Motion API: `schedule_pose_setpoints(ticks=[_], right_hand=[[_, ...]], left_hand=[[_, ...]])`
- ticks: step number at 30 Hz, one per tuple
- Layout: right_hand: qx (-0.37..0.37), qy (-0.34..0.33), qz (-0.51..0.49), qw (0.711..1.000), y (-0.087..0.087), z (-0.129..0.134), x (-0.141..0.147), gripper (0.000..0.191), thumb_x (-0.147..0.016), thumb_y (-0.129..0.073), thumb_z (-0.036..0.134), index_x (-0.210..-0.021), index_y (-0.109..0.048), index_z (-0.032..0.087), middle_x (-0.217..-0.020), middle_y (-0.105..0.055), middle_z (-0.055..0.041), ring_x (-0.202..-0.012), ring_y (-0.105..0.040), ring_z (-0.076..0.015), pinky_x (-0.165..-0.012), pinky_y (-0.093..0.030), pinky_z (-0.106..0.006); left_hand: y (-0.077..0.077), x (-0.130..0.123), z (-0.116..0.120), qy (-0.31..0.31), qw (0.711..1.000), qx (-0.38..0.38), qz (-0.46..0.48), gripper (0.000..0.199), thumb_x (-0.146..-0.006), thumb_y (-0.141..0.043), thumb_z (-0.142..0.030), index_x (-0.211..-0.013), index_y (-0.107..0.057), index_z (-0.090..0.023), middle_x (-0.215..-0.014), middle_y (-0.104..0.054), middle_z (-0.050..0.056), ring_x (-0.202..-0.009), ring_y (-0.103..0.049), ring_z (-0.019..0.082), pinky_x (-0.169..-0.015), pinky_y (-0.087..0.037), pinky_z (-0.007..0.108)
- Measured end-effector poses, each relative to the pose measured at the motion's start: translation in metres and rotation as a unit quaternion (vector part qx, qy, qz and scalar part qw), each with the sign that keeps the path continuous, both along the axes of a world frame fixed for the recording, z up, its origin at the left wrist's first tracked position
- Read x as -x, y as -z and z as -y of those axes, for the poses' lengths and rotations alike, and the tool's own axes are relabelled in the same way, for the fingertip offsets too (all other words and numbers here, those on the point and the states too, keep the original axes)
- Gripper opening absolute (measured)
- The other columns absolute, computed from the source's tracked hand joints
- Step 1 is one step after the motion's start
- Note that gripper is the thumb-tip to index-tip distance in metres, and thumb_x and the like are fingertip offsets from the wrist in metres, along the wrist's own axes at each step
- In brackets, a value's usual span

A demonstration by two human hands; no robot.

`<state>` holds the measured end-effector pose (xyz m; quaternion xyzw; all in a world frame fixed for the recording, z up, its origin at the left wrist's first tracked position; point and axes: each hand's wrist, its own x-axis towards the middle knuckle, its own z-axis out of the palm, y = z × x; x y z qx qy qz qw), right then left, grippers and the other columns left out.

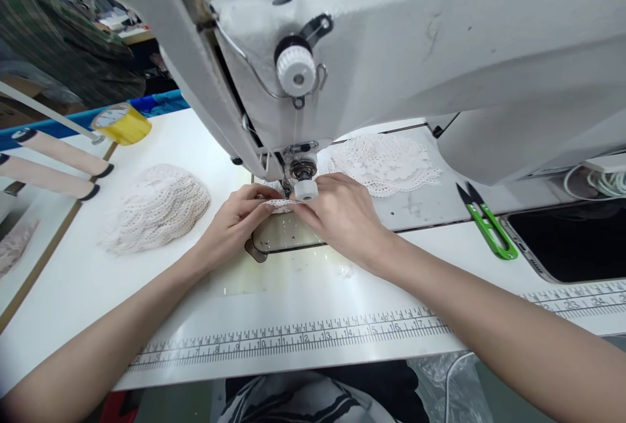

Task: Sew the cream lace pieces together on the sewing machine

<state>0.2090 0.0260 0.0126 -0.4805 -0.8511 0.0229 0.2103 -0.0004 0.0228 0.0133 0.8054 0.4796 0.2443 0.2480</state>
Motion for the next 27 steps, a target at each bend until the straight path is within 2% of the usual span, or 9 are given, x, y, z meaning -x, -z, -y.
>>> schedule_pose_setpoints(ticks=[4,6,9,12,17,23,27], right_hand=[[0.002,-0.014,-0.001,1.000,-0.001,0.002,-0.001,0.031,-0.097,-0.049,0.035,-0.095,-0.077,0.022,-0.083,-0.072,-0.0060,-0.074,-0.061,-0.0197,-0.066,-0.039,-0.030],[-0.001,-0.048,0.000,0.999,-0.002,0.003,-0.002,0.025,-0.094,-0.052,0.029,-0.092,-0.077,0.023,-0.082,-0.073,-0.0044,-0.079,-0.063,-0.0200,-0.070,-0.041,-0.031],[-0.027,-0.094,0.019,0.995,-0.003,0.005,-0.003,0.023,-0.090,-0.053,0.020,-0.083,-0.075,0.022,-0.085,-0.074,-0.0023,-0.085,-0.065,-0.0198,-0.074,-0.043,-0.031],[-0.069,-0.116,0.040,0.990,-0.003,0.008,-0.003,0.025,-0.090,-0.051,0.017,-0.084,-0.074,0.020,-0.087,-0.075,-0.0020,-0.086,-0.066,-0.0197,-0.075,-0.044,-0.032],[-0.090,-0.118,0.052,0.988,-0.003,0.009,-0.002,0.027,-0.092,-0.049,0.016,-0.085,-0.074,0.018,-0.086,-0.076,-0.0014,-0.083,-0.067,-0.0184,-0.077,-0.046,-0.032],[-0.093,-0.104,0.041,0.989,0.001,0.005,-0.002,0.021,-0.090,-0.054,0.017,-0.083,-0.073,0.020,-0.084,-0.076,-0.0018,-0.088,-0.068,-0.0193,-0.077,-0.047,-0.031],[-0.132,-0.100,0.037,0.985,0.006,0.000,-0.002,0.024,-0.093,-0.051,0.014,-0.086,-0.073,0.019,-0.091,-0.076,-0.0031,-0.089,-0.068,-0.0185,-0.077,-0.047,-0.031]], left_hand=[[0.000,0.000,0.003,0.009,0.999,-0.021,-0.024,0.037,-0.100,-0.040,-0.029,-0.088,-0.074,-0.024,-0.114,-0.066,0.003,-0.107,-0.058,0.020,-0.096,-0.044,0.044],[0.002,0.000,0.008,0.027,0.994,-0.087,-0.064,0.034,-0.099,-0.044,-0.028,-0.084,-0.074,-0.022,-0.114,-0.066,0.004,-0.107,-0.057,0.021,-0.093,-0.045,0.043],[0.006,0.000,0.021,0.067,0.956,-0.244,-0.147,0.020,-0.094,-0.054,-0.024,-0.098,-0.073,-0.021,-0.117,-0.068,0.006,-0.111,-0.057,0.024,-0.096,-0.043,0.044],[0.008,0.000,0.031,0.089,0.914,-0.331,-0.216,0.027,-0.092,-0.056,-0.018,-0.117,-0.066,-0.020,-0.122,-0.068,0.006,-0.116,-0.058,0.024,-0.101,-0.040,0.044],[0.008,0.000,0.035,0.097,0.904,-0.336,-0.246,0.025,-0.093,-0.054,-0.018,-0.115,-0.066,-0.015,-0.121,-0.069,0.009,-0.126,-0.056,0.027,-0.101,-0.039,0.043],[0.011,-0.001,0.027,0.080,0.908,-0.346,-0.224,0.023,-0.094,-0.054,-0.020,-0.114,-0.067,-0.018,-0.117,-0.072,0.007,-0.122,-0.059,0.026,-0.102,-0.038,0.043],[0.013,0.000,0.020,0.074,0.909,-0.349,-0.217,0.024,-0.095,-0.053,-0.020,-0.115,-0.066,-0.019,-0.116,-0.072,0.006,-0.122,-0.059,0.024,-0.104,-0.036,0.044]])
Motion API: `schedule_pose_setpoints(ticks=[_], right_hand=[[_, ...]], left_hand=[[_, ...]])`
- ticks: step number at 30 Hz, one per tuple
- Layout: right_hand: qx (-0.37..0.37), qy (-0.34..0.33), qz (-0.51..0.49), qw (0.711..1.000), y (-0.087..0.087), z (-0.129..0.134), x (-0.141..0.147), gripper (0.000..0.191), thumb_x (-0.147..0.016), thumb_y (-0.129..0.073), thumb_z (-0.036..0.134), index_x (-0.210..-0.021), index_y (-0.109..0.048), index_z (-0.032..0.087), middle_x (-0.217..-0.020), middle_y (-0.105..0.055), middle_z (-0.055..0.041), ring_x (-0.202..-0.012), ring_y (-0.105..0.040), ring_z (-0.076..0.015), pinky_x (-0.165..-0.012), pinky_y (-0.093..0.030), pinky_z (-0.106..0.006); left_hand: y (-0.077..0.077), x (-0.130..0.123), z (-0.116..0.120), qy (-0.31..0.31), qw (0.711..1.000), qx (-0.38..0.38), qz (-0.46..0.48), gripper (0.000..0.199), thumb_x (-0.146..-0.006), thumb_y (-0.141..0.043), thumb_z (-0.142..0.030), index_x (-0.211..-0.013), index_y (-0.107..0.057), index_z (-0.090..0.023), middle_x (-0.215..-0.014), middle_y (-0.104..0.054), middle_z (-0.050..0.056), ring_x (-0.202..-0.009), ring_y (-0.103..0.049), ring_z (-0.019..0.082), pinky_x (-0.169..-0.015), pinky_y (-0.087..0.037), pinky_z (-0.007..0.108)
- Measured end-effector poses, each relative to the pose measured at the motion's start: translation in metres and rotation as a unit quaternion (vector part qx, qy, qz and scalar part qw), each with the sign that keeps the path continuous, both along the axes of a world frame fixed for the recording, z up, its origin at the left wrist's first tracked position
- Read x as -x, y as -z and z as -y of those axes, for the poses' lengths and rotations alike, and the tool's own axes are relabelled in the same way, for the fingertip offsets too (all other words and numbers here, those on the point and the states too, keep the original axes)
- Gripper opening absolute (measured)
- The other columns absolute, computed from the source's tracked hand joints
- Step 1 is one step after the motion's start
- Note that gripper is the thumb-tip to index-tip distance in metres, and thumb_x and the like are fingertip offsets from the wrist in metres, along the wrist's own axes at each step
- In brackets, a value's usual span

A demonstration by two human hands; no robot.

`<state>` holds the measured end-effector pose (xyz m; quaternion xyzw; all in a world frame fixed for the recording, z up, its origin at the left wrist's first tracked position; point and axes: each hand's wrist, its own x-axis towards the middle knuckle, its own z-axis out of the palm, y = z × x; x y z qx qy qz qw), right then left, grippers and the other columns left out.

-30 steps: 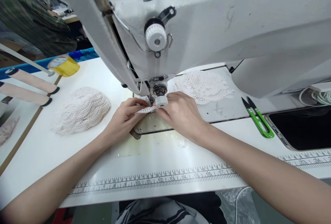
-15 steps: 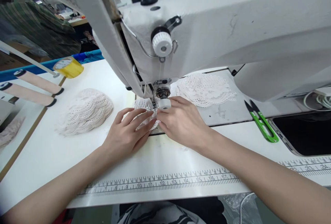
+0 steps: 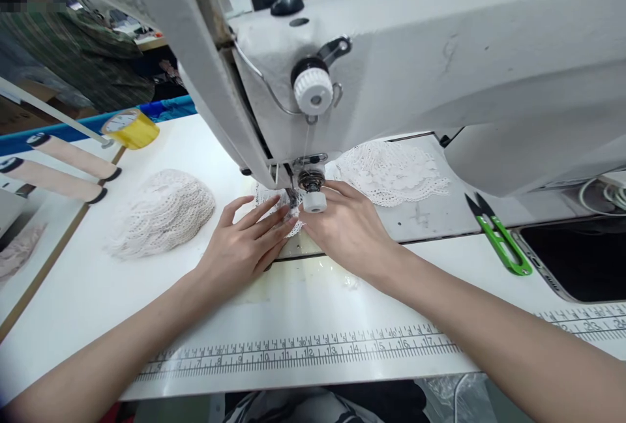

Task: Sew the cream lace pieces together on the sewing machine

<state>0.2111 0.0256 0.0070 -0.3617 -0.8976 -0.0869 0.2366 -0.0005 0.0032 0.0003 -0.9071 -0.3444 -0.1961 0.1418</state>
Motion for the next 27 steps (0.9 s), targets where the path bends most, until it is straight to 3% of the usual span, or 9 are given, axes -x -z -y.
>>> schedule_pose_setpoints(ticks=[6,11,17,27], right_hand=[[-0.062,0.018,0.025,0.998,0.006,-0.006,-0.001,0.020,-0.090,-0.055,0.011,-0.096,-0.072,0.020,-0.094,-0.076,-0.0022,-0.084,-0.068,-0.0173,-0.083,-0.045,-0.031],[-0.086,0.014,0.037,0.996,0.004,-0.002,0.000,0.019,-0.093,-0.054,0.017,-0.096,-0.073,0.016,-0.092,-0.076,-0.0049,-0.091,-0.066,-0.0187,-0.094,-0.041,-0.034],[-0.083,-0.011,0.045,0.995,0.000,0.004,0.001,0.021,-0.092,-0.054,0.020,-0.091,-0.074,0.015,-0.089,-0.076,-0.0045,-0.097,-0.065,-0.0215,-0.099,-0.038,-0.039],[-0.086,0.011,0.055,0.995,0.001,0.004,0.001,0.025,-0.095,-0.050,0.020,-0.092,-0.074,0.015,-0.091,-0.076,-0.0051,-0.096,-0.065,-0.0203,-0.101,-0.039,-0.039]], left_hand=[[0.001,0.001,-0.009,-0.019,1.000,-0.007,-0.009,0.025,-0.096,-0.050,-0.020,-0.116,-0.066,-0.020,-0.118,-0.071,0.006,-0.122,-0.059,0.023,-0.106,-0.034,0.046],[-0.002,0.000,0.001,-0.012,1.000,-0.019,0.000,0.024,-0.095,-0.053,-0.023,-0.116,-0.066,-0.020,-0.114,-0.073,0.006,-0.118,-0.061,0.023,-0.104,-0.034,0.045],[-0.005,-0.001,0.012,0.001,1.000,-0.006,0.009,0.022,-0.094,-0.054,-0.020,-0.111,-0.068,-0.017,-0.110,-0.074,0.005,-0.112,-0.064,0.022,-0.100,-0.037,0.043],[-0.004,0.001,0.005,0.001,1.000,0.006,0.024,0.021,-0.095,-0.054,-0.022,-0.110,-0.068,-0.017,-0.110,-0.074,0.004,-0.107,-0.067,0.020,-0.104,-0.036,0.044]])
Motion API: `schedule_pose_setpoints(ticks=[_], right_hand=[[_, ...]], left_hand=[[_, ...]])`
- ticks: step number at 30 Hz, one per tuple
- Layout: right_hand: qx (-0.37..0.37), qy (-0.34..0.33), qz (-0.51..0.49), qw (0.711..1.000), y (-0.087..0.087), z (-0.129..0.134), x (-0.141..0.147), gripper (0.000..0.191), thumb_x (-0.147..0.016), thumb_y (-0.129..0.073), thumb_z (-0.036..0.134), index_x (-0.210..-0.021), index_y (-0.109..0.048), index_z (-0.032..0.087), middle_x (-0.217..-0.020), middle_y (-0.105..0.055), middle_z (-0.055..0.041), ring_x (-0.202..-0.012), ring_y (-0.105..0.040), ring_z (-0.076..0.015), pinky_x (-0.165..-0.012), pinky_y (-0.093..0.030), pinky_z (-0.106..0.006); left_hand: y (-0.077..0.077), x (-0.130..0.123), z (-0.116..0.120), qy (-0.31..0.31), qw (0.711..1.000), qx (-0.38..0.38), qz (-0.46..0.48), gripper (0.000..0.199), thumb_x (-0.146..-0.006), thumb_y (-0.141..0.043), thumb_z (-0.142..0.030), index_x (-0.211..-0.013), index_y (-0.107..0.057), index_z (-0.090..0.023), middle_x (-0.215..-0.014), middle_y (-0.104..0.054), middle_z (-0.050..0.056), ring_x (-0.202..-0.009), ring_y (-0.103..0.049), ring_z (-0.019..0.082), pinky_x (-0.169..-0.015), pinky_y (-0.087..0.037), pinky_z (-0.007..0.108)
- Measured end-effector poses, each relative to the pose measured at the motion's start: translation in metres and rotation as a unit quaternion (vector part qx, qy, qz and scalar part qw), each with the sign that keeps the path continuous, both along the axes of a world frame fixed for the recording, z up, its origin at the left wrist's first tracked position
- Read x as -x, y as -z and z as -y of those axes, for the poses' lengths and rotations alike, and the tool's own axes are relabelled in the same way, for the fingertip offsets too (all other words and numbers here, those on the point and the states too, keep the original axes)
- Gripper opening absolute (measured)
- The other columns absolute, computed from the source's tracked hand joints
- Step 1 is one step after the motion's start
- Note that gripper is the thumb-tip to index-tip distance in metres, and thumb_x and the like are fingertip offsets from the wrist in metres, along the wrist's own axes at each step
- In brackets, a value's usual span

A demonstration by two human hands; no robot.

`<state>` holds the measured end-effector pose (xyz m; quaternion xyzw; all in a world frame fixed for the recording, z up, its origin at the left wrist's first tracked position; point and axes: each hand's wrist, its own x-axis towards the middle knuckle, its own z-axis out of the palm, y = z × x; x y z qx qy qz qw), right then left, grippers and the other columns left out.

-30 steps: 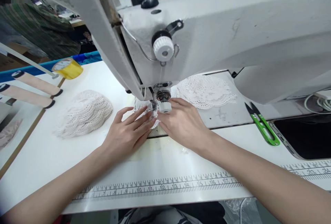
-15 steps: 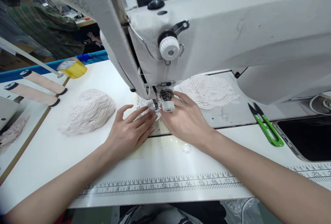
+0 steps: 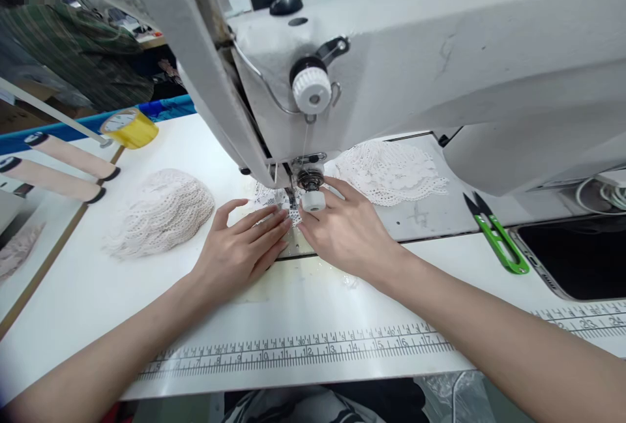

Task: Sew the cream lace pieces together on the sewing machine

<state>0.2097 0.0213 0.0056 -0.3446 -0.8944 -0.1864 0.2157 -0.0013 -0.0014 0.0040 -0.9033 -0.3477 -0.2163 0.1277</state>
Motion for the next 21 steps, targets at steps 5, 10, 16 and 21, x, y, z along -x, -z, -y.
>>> schedule_pose_setpoints(ticks=[5,10,16,21], right_hand=[[0.007,0.009,0.005,1.000,-0.0005,0.0002,0.0006,0.027,-0.096,-0.049,0.021,-0.095,-0.075,0.014,-0.096,-0.076,-0.0065,-0.094,-0.066,-0.0211,-0.102,-0.039,-0.039],[0.025,0.024,0.002,0.999,0.0031,-0.0005,0.0007,0.031,-0.098,-0.045,0.022,-0.095,-0.075,0.015,-0.092,-0.076,-0.0078,-0.096,-0.065,-0.0227,-0.101,-0.039,-0.041],[0.026,0.034,0.017,0.999,0.0040,-0.0015,0.0007,0.033,-0.099,-0.044,0.024,-0.095,-0.076,0.015,-0.091,-0.076,-0.0075,-0.087,-0.065,-0.0213,-0.101,-0.038,-0.041],[0.055,0.043,0.021,0.997,0.0064,-0.0035,0.0009,0.033,-0.099,-0.044,0.025,-0.098,-0.076,0.018,-0.094,-0.076,-0.0079,-0.090,-0.064,-0.0228,-0.101,-0.038,-0.043]], left_hand=[[0.0022,0.0003,-0.0031,-0.002,1.000,-0.001,0.007,0.021,-0.095,-0.055,-0.023,-0.111,-0.067,-0.017,-0.111,-0.074,0.004,-0.107,-0.068,0.020,-0.106,-0.035,0.045],[0.0032,0.0007,-0.0054,-0.002,1.000,0.005,0.010,0.021,-0.095,-0.054,-0.023,-0.111,-0.068,-0.018,-0.112,-0.073,0.004,-0.108,-0.067,0.020,-0.107,-0.034,0.045],[0.0013,-0.0003,-0.0072,-0.004,1.000,0.016,0.012,0.022,-0.094,-0.055,-0.023,-0.112,-0.068,-0.019,-0.112,-0.074,0.004,-0.109,-0.067,0.022,-0.108,-0.034,0.047],[0.0015,-0.0005,-0.0091,-0.008,1.000,0.022,0.014,0.023,-0.095,-0.053,-0.024,-0.113,-0.068,-0.021,-0.113,-0.073,0.003,-0.109,-0.067,0.022,-0.108,-0.034,0.048]])
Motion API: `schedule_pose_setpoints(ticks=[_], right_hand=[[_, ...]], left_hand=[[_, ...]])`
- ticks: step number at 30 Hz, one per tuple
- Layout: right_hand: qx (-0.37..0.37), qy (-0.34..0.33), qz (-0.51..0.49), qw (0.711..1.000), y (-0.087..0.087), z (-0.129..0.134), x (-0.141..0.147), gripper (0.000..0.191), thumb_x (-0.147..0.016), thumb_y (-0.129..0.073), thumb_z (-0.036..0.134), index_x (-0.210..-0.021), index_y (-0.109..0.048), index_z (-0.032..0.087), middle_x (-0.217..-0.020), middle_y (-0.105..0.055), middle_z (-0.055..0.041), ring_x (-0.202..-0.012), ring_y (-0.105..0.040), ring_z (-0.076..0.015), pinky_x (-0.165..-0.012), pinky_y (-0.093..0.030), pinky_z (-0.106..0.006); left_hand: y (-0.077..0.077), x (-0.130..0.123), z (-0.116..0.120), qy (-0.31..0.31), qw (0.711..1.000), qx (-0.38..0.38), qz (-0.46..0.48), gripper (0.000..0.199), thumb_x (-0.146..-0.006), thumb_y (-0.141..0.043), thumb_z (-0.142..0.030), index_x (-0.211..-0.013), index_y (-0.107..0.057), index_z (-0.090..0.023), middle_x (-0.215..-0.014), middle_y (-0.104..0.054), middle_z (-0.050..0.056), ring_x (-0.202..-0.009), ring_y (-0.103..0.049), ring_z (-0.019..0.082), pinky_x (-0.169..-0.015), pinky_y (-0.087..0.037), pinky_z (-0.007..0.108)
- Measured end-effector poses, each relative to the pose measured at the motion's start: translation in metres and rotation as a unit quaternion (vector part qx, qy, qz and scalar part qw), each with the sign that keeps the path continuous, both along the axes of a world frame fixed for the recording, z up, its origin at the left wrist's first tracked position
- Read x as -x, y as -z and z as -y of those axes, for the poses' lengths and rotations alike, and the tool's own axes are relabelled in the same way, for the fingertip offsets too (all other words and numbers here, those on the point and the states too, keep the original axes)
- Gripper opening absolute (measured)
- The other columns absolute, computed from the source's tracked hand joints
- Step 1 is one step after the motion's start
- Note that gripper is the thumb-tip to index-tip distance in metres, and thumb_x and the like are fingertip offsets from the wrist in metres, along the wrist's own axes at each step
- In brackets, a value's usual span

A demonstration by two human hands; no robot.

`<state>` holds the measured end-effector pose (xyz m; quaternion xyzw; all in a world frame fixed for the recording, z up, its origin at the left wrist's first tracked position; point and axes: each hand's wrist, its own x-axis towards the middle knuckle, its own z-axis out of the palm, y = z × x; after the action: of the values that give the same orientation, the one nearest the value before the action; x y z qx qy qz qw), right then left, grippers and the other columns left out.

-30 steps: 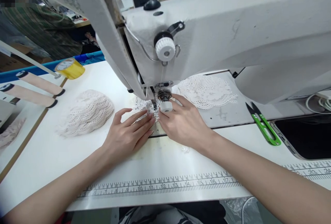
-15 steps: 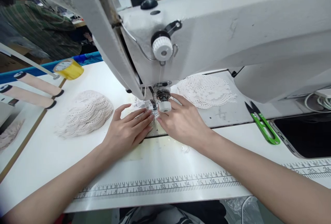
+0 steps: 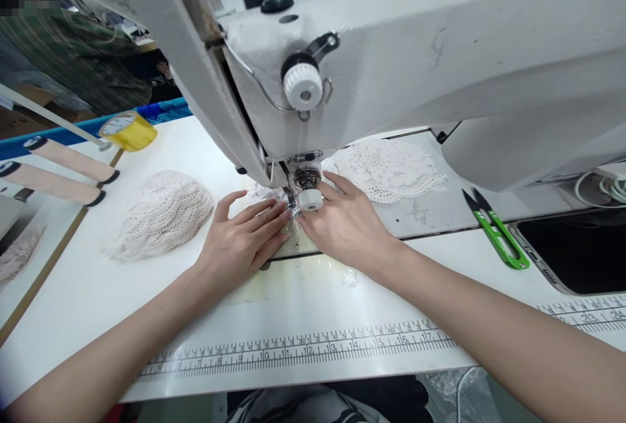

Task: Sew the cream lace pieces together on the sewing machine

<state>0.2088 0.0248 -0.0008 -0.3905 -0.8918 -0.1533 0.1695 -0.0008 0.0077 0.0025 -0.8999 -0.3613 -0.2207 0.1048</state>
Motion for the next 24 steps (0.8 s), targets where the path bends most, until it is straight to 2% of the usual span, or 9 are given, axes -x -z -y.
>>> schedule_pose_setpoints(ticks=[3,7,13,17,20,24], right_hand=[[0.007,-0.004,-0.003,1.000,0.002,-0.002,0.000,0.032,-0.098,-0.044,0.025,-0.099,-0.075,0.018,-0.096,-0.075,-0.0083,-0.091,-0.064,-0.0227,-0.102,-0.037,-0.044],[-0.021,-0.006,0.012,1.000,0.000,-0.002,-0.001,0.033,-0.099,-0.043,0.024,-0.096,-0.075,0.017,-0.095,-0.075,-0.0088,-0.095,-0.064,-0.0226,-0.104,-0.036,-0.043],[-0.059,0.013,0.026,0.998,0.001,-0.003,0.000,0.035,-0.101,-0.039,0.027,-0.115,-0.068,0.012,-0.097,-0.075,-0.0099,-0.097,-0.064,-0.0216,-0.103,-0.038,-0.043],[-0.035,0.008,0.025,0.999,0.004,-0.004,0.000,0.034,-0.100,-0.039,0.026,-0.106,-0.072,0.018,-0.099,-0.075,-0.0069,-0.093,-0.065,-0.0216,-0.104,-0.038,-0.046],[-0.023,-0.003,0.013,1.000,0.003,-0.004,0.000,0.033,-0.099,-0.042,0.025,-0.098,-0.074,0.019,-0.100,-0.075,-0.0067,-0.090,-0.065,-0.0216,-0.105,-0.038,-0.046],[-0.013,-0.007,-0.004,1.000,-0.002,-0.002,-0.002,0.028,-0.094,-0.047,0.017,-0.100,-0.075,0.018,-0.102,-0.075,-0.0075,-0.087,-0.066,-0.0212,-0.104,-0.041,-0.045]], left_hand=[[0.001,0.000,-0.001,-0.002,1.000,0.009,0.005,0.024,-0.094,-0.056,-0.024,-0.114,-0.068,-0.021,-0.114,-0.073,0.004,-0.109,-0.067,0.023,-0.108,-0.034,0.049],[0.002,0.001,-0.003,-0.002,1.000,0.008,0.002,0.025,-0.095,-0.054,-0.026,-0.115,-0.068,-0.019,-0.115,-0.072,0.005,-0.111,-0.066,0.022,-0.109,-0.033,0.048],[0.003,0.000,-0.002,-0.006,1.000,0.002,-0.005,0.024,-0.097,-0.052,-0.028,-0.114,-0.066,-0.019,-0.116,-0.072,0.004,-0.111,-0.065,0.020,-0.108,-0.032,0.047],[0.001,0.002,-0.004,-0.003,1.000,0.004,0.004,0.023,-0.096,-0.053,-0.027,-0.116,-0.065,-0.021,-0.118,-0.071,0.004,-0.113,-0.065,0.020,-0.107,-0.036,0.047],[0.000,0.007,-0.009,-0.018,0.999,0.013,0.023,0.025,-0.096,-0.052,-0.022,-0.118,-0.064,-0.019,-0.119,-0.070,0.005,-0.114,-0.064,0.019,-0.102,-0.042,0.042],[-0.001,0.012,-0.012,-0.053,0.998,0.024,-0.035,0.034,-0.098,-0.050,-0.030,-0.126,-0.058,-0.013,-0.131,-0.063,0.010,-0.122,-0.059,0.024,-0.098,-0.044,0.041]])
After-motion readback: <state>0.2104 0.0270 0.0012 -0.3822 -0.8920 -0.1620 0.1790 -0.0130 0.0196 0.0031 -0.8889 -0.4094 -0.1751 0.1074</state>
